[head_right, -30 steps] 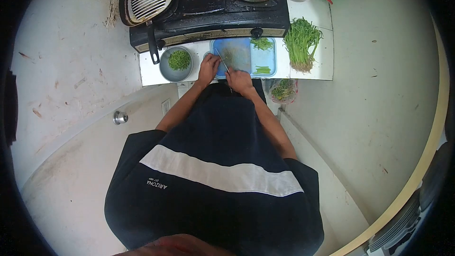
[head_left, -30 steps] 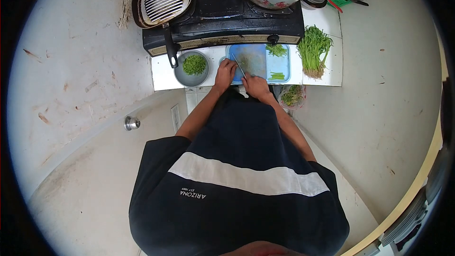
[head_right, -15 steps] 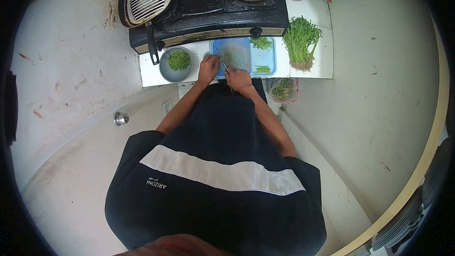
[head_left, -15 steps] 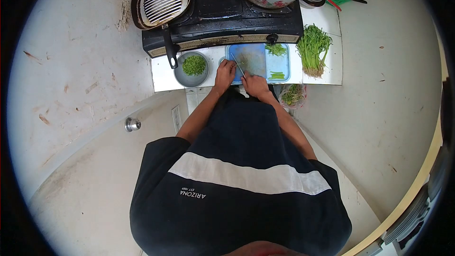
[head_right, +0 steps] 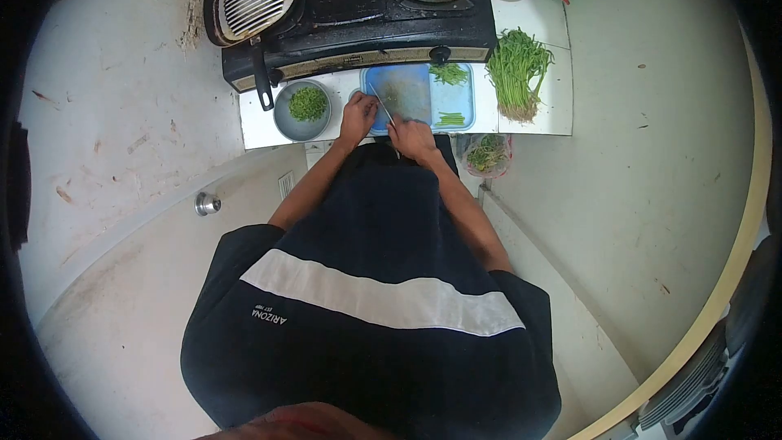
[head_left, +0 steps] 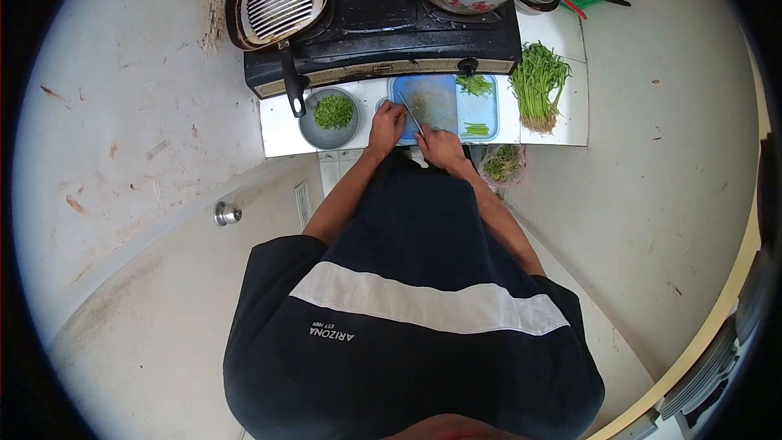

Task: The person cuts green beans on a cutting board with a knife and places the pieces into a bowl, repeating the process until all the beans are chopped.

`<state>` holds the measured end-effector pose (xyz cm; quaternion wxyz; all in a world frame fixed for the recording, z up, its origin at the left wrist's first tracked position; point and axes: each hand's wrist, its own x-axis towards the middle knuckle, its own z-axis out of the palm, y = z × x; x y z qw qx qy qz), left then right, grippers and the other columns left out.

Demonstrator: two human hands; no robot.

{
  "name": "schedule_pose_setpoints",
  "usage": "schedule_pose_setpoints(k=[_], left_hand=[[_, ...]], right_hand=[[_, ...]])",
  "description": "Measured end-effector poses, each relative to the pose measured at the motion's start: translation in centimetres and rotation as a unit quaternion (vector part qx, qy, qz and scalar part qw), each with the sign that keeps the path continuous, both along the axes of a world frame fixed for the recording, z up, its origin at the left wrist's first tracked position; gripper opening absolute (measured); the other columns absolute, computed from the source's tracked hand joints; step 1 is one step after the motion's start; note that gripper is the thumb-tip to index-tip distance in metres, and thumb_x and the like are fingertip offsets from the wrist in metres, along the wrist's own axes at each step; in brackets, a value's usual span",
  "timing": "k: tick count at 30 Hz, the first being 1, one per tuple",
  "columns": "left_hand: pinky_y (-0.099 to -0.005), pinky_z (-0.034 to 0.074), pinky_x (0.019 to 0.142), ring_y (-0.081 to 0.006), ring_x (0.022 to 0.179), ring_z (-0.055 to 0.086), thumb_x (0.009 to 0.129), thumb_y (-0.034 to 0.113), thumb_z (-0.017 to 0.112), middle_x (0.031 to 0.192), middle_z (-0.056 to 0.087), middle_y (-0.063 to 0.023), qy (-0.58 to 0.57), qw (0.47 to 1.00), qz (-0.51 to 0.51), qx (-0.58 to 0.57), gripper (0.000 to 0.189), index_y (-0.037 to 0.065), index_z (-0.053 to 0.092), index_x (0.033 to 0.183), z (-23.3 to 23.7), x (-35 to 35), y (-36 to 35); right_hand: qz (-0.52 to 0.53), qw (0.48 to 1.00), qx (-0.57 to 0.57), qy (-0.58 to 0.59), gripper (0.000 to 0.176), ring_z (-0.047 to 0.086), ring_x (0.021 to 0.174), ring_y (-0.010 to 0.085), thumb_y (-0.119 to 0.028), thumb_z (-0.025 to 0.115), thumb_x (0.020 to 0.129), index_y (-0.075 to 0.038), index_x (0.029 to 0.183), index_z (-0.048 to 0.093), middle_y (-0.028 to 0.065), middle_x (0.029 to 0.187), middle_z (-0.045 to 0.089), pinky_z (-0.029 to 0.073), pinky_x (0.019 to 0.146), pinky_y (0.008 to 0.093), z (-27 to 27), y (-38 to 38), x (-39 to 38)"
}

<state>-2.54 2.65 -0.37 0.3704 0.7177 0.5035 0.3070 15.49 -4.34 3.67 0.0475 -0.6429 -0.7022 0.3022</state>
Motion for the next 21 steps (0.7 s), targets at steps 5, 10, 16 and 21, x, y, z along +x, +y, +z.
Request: schedule_pose_setpoints(k=[5,10,16,21], left_hand=[[-0.0422,0.056,0.073,-0.0340,0.079,0.068,0.090,-0.001,0.070,0.092,0.064,-0.0174,-0.011,1.000,0.001,-0.005,0.012,-0.001,0.074,0.101,0.0,0.0,0.0],[-0.0429,0.055,0.074,-0.0354,0.080,0.068,0.089,-0.002,0.069,0.094,0.065,-0.0178,-0.004,1.000,0.008,0.008,0.013,-0.001,0.074,0.101,-0.2,0.1,-0.1],[-0.0435,0.055,0.074,-0.0346,0.081,0.069,0.090,-0.002,0.068,0.095,0.066,-0.0178,-0.001,1.000,0.001,0.028,0.012,-0.002,0.074,0.100,-0.3,0.0,-0.1],[-0.0421,0.056,0.073,-0.0337,0.080,0.069,0.092,-0.001,0.069,0.095,0.066,-0.0173,-0.010,1.000,0.003,0.009,0.009,-0.003,0.074,0.099,-0.4,0.0,0.0]], right_hand=[[0.012,1.000,0.007,-0.013,0.036,0.070,0.075,0.0486,-0.038,0.049,0.107,-0.003,0.107,0.058,0.0268,0.076,0.070,0.056,0.069,0.0571,-0.9,0.8,-0.6],[0.008,1.000,0.011,-0.017,0.037,0.071,0.075,0.0474,-0.038,0.048,0.107,-0.003,0.107,0.058,0.0261,0.076,0.071,0.057,0.069,0.0569,-1.6,0.3,-0.6],[0.016,1.000,-0.001,-0.023,0.038,0.071,0.075,0.0473,-0.038,0.047,0.107,-0.002,0.108,0.059,0.0264,0.076,0.071,0.057,0.070,0.0573,-1.1,0.5,-0.7],[0.022,0.999,0.005,-0.023,0.038,0.071,0.075,0.0480,-0.037,0.047,0.107,-0.001,0.108,0.059,0.0268,0.075,0.070,0.056,0.071,0.0577,-1.0,0.5,-0.4]])
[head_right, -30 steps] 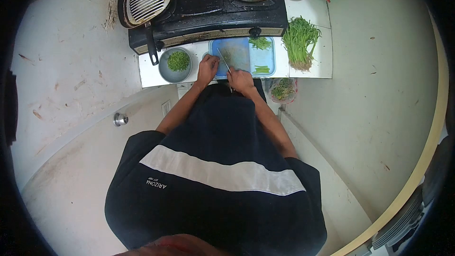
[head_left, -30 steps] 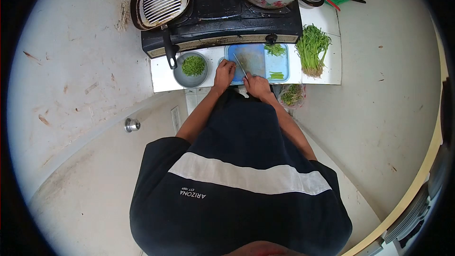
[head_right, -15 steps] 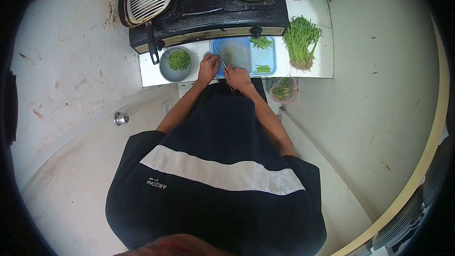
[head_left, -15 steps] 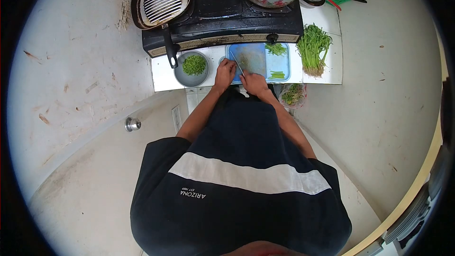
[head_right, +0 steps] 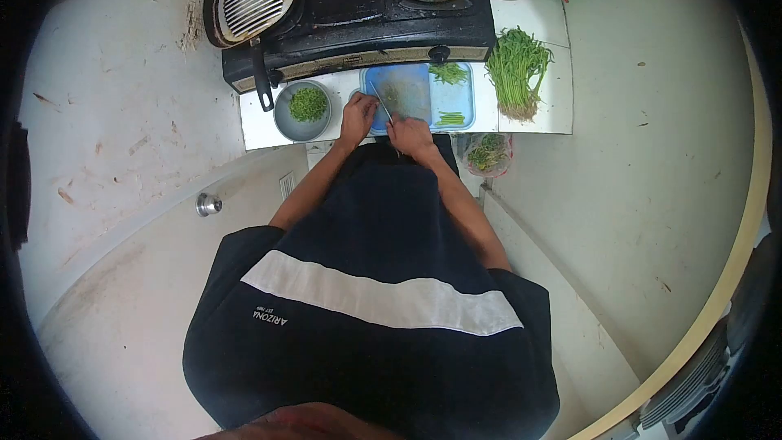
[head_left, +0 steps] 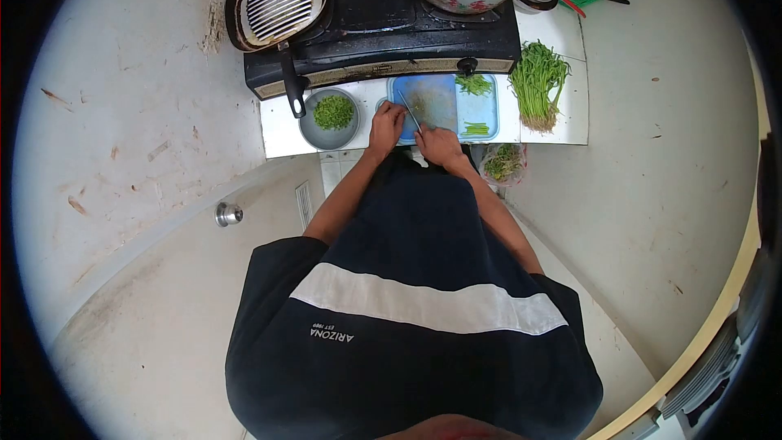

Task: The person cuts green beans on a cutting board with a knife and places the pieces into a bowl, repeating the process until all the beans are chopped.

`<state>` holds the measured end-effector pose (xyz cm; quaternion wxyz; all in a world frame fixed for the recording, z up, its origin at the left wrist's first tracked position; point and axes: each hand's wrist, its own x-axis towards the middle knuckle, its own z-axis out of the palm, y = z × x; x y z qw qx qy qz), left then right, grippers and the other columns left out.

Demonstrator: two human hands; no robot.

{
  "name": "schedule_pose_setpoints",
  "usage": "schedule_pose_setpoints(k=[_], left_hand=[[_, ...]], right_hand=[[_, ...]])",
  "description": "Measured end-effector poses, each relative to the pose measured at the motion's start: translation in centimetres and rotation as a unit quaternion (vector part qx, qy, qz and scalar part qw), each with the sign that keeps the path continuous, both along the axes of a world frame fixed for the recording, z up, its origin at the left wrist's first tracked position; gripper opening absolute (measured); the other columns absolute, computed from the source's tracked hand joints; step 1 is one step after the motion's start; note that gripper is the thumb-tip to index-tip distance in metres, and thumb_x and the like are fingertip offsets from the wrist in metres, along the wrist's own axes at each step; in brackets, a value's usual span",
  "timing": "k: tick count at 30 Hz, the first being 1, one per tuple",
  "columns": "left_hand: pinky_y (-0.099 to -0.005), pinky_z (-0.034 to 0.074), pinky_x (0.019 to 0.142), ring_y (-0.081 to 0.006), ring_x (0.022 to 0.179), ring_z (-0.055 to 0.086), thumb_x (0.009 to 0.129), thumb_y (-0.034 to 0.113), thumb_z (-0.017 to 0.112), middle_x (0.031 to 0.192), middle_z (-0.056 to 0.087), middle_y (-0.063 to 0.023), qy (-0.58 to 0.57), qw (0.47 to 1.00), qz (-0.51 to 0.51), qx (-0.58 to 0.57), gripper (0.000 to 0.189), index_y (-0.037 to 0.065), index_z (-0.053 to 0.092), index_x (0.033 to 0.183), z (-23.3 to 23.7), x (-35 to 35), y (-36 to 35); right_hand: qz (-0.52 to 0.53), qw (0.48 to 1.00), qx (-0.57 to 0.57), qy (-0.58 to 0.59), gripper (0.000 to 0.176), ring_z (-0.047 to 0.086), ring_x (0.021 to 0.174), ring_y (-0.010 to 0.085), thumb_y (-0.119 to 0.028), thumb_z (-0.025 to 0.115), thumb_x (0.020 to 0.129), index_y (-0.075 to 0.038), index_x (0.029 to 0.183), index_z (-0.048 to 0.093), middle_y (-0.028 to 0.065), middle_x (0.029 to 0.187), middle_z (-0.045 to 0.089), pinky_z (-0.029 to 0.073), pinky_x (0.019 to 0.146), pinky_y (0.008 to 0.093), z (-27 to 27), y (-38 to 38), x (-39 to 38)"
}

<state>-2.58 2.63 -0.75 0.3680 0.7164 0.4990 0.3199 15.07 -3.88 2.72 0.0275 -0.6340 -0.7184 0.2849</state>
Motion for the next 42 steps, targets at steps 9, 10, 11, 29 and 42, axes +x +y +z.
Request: schedule_pose_setpoints(k=[9,10,11,29,42], left_hand=[[-0.0417,0.056,0.073,-0.0329,0.079,0.069,0.092,0.001,0.071,0.094,0.066,-0.0165,0.015,1.000,0.002,0.011,0.008,-0.001,0.074,0.099,-0.3,0.0,0.1],[-0.0417,0.056,0.073,-0.0329,0.079,0.069,0.092,0.001,0.071,0.094,0.066,-0.0165,0.015,1.000,0.002,0.012,0.008,-0.001,0.074,0.099,-0.1,0.0,0.1],[-0.0418,0.056,0.074,-0.0330,0.079,0.069,0.092,0.001,0.070,0.094,0.065,-0.0166,0.019,1.000,0.003,-0.004,0.008,-0.001,0.073,0.099,0.1,0.0,0.0],[-0.0445,0.054,0.076,-0.0375,0.082,0.067,0.091,0.000,0.069,0.094,0.064,-0.0179,0.014,1.000,0.010,-0.009,0.007,-0.001,0.073,0.098,0.3,0.2,-0.1],[-0.0467,0.055,0.080,-0.0412,0.089,0.068,0.092,0.002,0.068,0.096,0.068,-0.0198,-0.006,0.999,0.012,-0.033,0.009,-0.001,0.073,0.099,0.7,0.1,0.0]], right_hand=[[-0.014,1.000,-0.002,0.011,0.040,0.070,0.075,0.0483,-0.039,0.047,0.107,-0.001,0.107,0.060,0.0271,0.075,0.070,0.056,0.070,0.0579,0.8,0.1,0.6],[-0.010,1.000,-0.001,0.010,0.040,0.070,0.075,0.0483,-0.039,0.047,0.107,-0.001,0.106,0.059,0.0270,0.075,0.070,0.056,0.070,0.0579,0.6,0.1,0.5],[-0.005,1.000,0.000,0.008,0.040,0.070,0.074,0.0483,-0.039,0.047,0.107,-0.002,0.106,0.059,0.0269,0.074,0.070,0.056,0.069,0.0579,0.5,0.1,0.4],[0.020,0.999,-0.020,-0.016,0.040,0.072,0.077,0.0458,-0.039,0.046,0.108,-0.002,0.109,0.061,0.0252,0.077,0.072,0.057,0.072,0.0567,0.5,0.5,0.2],[0.011,0.999,-0.032,-0.025,0.040,0.072,0.080,0.0465,-0.039,0.046,0.107,-0.002,0.110,0.061,0.0273,0.081,0.072,0.057,0.075,0.0574,1.1,0.1,0.9]])
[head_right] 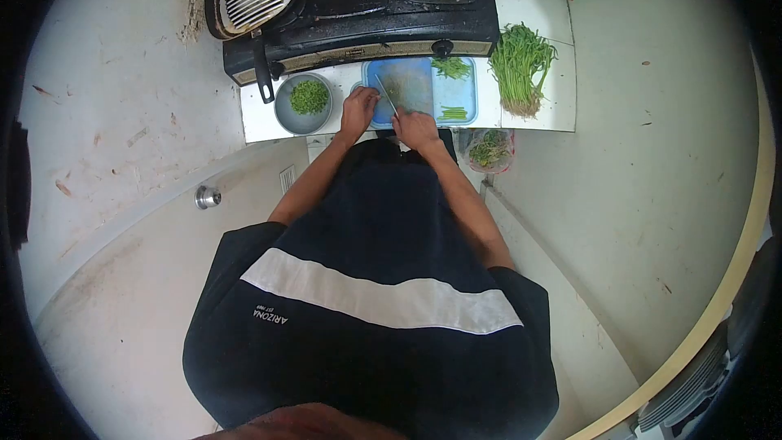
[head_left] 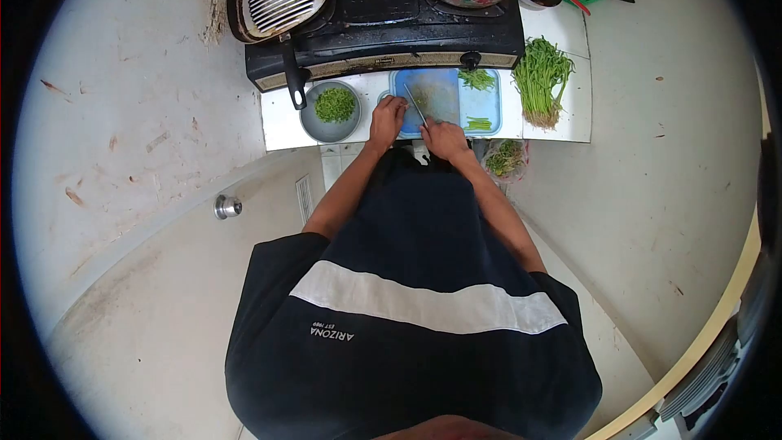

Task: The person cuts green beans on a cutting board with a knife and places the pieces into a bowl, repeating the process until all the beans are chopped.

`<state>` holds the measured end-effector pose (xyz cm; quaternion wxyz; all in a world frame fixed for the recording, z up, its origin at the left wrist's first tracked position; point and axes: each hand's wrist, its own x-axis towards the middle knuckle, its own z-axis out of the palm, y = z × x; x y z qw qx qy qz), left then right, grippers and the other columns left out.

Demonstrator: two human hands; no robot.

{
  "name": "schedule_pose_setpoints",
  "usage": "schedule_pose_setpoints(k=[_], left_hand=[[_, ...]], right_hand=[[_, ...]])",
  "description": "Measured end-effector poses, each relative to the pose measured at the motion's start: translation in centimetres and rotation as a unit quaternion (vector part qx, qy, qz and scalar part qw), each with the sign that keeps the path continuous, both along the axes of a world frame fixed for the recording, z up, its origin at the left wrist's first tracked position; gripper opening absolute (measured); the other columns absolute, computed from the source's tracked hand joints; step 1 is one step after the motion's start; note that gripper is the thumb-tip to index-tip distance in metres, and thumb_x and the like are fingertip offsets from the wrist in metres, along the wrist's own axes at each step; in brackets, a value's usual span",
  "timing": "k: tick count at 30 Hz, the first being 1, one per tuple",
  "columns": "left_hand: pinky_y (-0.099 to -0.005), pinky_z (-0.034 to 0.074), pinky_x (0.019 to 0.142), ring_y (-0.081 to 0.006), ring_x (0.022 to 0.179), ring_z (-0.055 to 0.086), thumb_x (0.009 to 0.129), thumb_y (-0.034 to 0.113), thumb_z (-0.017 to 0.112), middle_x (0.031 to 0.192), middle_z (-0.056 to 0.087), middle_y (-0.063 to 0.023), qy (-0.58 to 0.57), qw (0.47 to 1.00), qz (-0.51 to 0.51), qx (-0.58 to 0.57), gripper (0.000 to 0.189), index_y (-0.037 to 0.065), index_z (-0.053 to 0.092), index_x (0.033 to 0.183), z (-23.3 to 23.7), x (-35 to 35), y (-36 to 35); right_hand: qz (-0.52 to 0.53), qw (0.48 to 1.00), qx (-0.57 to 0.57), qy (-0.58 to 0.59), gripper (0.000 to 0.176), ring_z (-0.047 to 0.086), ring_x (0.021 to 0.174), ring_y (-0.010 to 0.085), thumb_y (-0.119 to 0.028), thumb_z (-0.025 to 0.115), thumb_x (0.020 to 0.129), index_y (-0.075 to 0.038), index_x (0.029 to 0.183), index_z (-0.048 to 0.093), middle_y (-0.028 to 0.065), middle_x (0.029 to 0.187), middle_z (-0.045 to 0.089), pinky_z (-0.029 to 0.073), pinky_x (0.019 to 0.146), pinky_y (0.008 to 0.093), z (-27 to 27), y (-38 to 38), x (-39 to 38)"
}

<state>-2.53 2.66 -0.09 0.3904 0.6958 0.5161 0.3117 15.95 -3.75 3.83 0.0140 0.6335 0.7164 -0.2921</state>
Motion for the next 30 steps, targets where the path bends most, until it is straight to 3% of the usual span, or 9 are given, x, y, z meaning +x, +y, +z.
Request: schedule_pose_setpoints(k=[15,30], left_hand=[[-0.0467,0.054,0.082,-0.0404,0.091,0.068,0.092,0.002,0.068,0.097,0.067,-0.0198,0.023,0.999,0.001,0.043,0.011,-0.001,0.075,0.099,-0.3,0.1,-0.3],[-0.0476,0.052,0.086,-0.0413,0.095,0.064,0.091,-0.001,0.065,0.097,0.065,-0.0198,0.034,0.997,-0.023,0.058,0.010,-0.003,0.072,0.099,0.1,-0.1,-0.2]], right_hand=[[-0.007,0.999,0.021,0.031,0.039,0.070,0.079,0.0489,-0.039,0.047,0.107,-0.002,0.107,0.059,0.0275,0.078,0.071,0.056,0.074,0.0585,-0.3,0.6,-1.1],[-0.001,0.999,0.041,0.011,0.038,0.072,0.075,0.0450,-0.037,0.046,0.107,-0.003,0.103,0.062,0.0258,0.077,0.072,0.058,0.071,0.0557,-1.5,1.5,-2.0]])
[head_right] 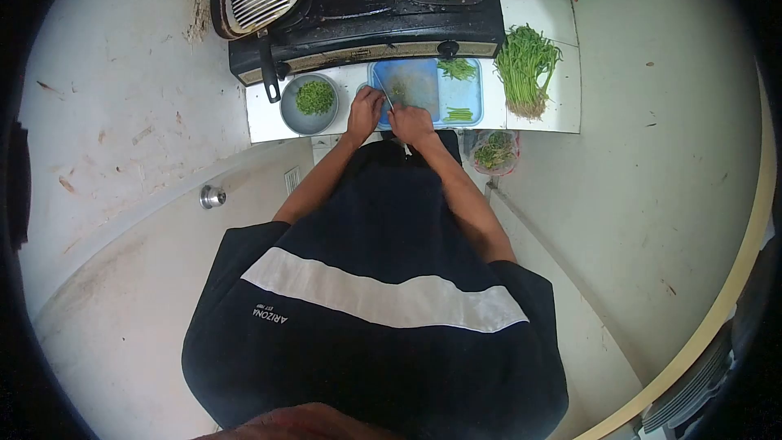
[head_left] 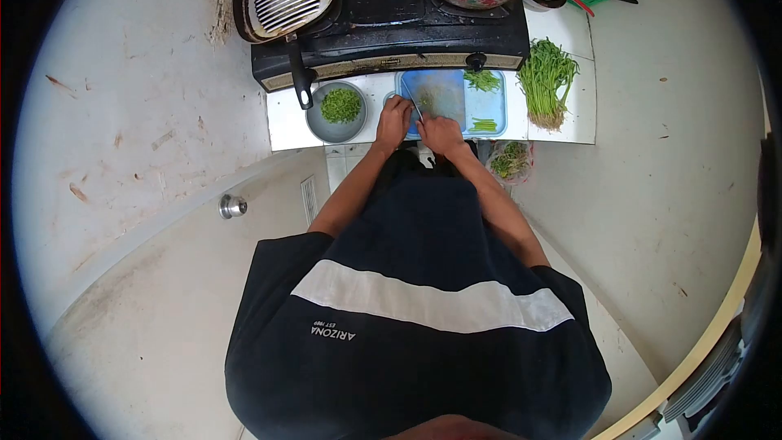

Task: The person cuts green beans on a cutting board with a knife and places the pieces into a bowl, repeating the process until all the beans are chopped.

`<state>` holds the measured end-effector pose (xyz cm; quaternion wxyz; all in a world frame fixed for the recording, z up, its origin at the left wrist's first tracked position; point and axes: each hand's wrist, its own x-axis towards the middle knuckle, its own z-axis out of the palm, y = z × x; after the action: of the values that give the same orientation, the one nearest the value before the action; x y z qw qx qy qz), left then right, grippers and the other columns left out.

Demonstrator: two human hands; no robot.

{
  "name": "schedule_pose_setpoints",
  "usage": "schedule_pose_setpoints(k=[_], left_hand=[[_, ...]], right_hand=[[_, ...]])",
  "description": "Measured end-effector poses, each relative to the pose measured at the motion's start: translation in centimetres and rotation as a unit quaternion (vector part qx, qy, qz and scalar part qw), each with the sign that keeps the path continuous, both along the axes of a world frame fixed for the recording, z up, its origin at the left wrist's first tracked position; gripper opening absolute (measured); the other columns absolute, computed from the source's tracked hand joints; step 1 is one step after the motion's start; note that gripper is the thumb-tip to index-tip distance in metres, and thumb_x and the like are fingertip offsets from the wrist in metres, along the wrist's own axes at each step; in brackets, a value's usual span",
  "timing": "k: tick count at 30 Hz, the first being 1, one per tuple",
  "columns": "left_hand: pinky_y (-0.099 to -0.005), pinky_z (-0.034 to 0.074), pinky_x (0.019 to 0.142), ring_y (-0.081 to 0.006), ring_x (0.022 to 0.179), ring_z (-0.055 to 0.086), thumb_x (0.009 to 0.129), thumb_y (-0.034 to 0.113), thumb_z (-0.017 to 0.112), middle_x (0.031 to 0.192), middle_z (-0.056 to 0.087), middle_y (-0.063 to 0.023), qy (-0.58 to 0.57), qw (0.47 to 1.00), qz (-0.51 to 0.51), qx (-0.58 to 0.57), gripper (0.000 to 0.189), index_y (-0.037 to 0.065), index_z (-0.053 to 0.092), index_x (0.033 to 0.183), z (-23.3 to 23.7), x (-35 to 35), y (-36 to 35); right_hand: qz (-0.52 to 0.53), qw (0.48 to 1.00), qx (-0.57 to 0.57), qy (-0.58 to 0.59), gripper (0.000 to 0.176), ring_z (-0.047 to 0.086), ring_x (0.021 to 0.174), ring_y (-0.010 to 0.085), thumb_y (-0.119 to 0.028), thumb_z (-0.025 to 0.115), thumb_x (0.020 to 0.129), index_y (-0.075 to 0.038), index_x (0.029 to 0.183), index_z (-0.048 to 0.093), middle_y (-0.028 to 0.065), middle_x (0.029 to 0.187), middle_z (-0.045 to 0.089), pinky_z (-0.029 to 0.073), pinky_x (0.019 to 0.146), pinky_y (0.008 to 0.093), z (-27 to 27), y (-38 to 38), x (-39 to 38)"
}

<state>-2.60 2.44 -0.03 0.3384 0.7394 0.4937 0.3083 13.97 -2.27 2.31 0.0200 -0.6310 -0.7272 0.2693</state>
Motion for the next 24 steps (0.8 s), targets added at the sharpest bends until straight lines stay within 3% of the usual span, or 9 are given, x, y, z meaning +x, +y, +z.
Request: schedule_pose_setpoints(k=[3,11,24], left_hand=[[-0.0469,0.053,0.079,-0.0402,0.088,0.066,0.090,-0.002,0.067,0.093,0.065,-0.0193,-0.016,1.000,0.010,0.023,0.008,-0.002,0.073,0.096,-0.1,0.1,0.0],[-0.0482,0.053,0.083,-0.0408,0.090,0.064,0.092,0.002,0.067,0.092,0.063,-0.0189,-0.001,1.000,0.004,-0.016,0.008,0.000,0.072,0.098,0.0,-0.2,0.0],[-0.0486,0.054,0.079,-0.0404,0.086,0.066,0.093,0.001,0.066,0.093,0.063,-0.0188,-0.005,1.000,-0.012,-0.003,0.009,0.001,0.073,0.099,-0.1,-0.5,0.2]], right_hand=[[-0.005,1.000,0.017,-0.007,0.037,0.073,0.074,0.0437,-0.037,0.046,0.107,-0.003,0.103,0.062,0.0246,0.076,0.072,0.058,0.070,0.0550,-0.2,-0.1,0.0],[-0.025,0.999,-0.026,0.001,0.040,0.071,0.078,0.0480,-0.039,0.046,0.107,-0.002,0.114,0.060,0.0275,0.079,0.071,0.057,0.072,0.0580,1.2,-1.9,1.3],[-0.003,0.999,-0.021,0.037,0.038,0.070,0.075,0.0493,-0.038,0.047,0.107,-0.001,0.105,0.058,0.0273,0.076,0.070,0.055,0.069,0.0595,0.3,-1.7,0.9]])
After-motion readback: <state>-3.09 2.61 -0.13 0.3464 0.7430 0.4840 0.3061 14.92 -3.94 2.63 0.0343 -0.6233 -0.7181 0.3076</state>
